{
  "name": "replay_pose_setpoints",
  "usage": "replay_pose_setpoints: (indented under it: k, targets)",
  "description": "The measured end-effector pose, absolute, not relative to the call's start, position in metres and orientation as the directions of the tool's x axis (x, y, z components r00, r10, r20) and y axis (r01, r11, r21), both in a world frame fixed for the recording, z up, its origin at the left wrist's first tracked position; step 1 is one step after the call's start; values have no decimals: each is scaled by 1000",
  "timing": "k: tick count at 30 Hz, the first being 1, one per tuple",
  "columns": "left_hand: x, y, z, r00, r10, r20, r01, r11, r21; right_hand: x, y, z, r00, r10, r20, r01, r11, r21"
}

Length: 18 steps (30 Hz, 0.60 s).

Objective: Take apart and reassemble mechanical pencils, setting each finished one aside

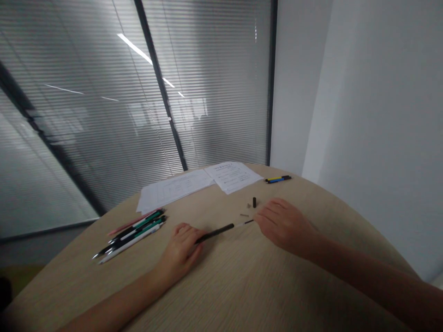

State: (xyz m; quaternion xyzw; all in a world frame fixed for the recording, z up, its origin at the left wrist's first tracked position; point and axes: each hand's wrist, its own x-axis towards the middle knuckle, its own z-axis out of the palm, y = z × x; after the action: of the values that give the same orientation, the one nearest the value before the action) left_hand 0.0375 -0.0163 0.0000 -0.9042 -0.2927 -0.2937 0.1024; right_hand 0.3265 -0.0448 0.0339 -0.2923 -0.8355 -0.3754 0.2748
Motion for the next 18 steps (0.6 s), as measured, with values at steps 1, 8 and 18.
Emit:
replay_pose_setpoints:
  k: [1, 8, 18]
  targets:
    - [38, -17, 0, 660, 458, 595, 585, -810, -26, 327, -45, 33, -683, 271, 679, 690, 542, 479]
    - [40, -19, 4, 671, 427, 606, 579, -812, -69, 325, -42, 32, -735, 240, 634, 644, 538, 544]
    - [40, -19, 3, 660, 449, 603, 594, -803, -52, 334, -37, 27, -720, 256, 645, 662, 534, 527]
